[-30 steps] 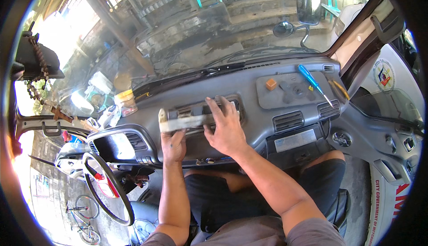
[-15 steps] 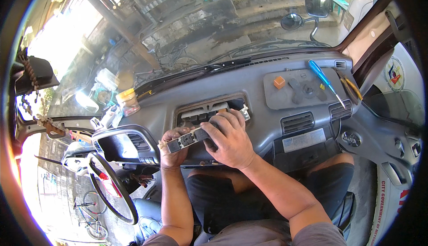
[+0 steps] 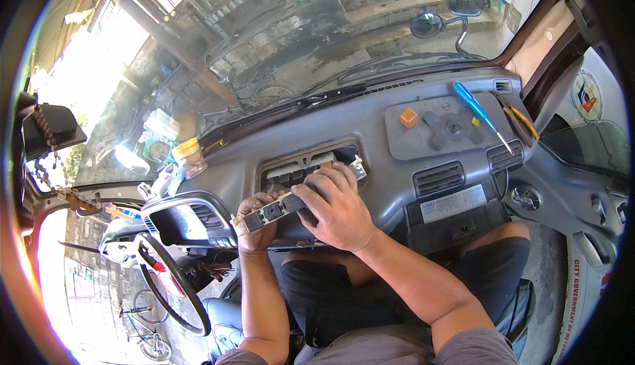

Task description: The person removes a dashboard panel to access the vehicle's electrical components. They use a test light to check for power on various wires and connectors within the fuse box area. The person manipulates the wiring harness and tests multiple points before repositioning the panel.

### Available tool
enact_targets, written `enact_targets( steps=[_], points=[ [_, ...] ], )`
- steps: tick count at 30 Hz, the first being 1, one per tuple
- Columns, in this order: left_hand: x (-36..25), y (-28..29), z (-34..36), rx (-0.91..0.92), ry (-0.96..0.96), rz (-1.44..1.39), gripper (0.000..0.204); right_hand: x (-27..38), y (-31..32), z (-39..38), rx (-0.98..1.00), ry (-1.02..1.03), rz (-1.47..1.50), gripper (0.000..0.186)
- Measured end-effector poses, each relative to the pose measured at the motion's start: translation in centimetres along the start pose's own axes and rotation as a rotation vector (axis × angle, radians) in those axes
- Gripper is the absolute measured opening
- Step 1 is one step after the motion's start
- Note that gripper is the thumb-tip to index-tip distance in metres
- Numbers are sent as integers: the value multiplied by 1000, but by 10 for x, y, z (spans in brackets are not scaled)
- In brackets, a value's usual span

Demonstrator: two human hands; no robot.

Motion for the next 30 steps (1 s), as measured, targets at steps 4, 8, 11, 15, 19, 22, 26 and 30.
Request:
enact_targets(
  steps=[4,8,11,15,19,22,26,30],
  points=[
    [-1,-1,0,-5,-10,29,21,0,1,0,0,2,9,67],
    [-1,-1,-1,0,-21,25,16,0,0,0,4,2,7,67],
    [-1,-1,1,1,-19,8,15,0,0,0,-2,12,11,67],
    [-7,-14,2,10,-31,69,24,-2,-1,1,36,-22,42,70],
    [-10,-14,2,-285,-3,68,43,-8,-11,4,135,-134,17,71],
    [-5,-6,14,-475,127,235,45,-11,-23,3,260,-190,-73,62],
    [-2,-1,16,-603,217,353,41,-9,-32,1,352,-143,-207,54],
    [-1,-2,13,-629,233,373,41,-9,-40,-4,436,-127,-202,54]
  ],
)
Point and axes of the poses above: each hand's wrist, its own z-axis towards the middle knuckle, its own y-axis out of the back of the hand, x = y × z, the point moved 7 cm from there along z, towards the middle knuckle, and after that the axes turned 2 degrees about x, right-handed, at the moved point
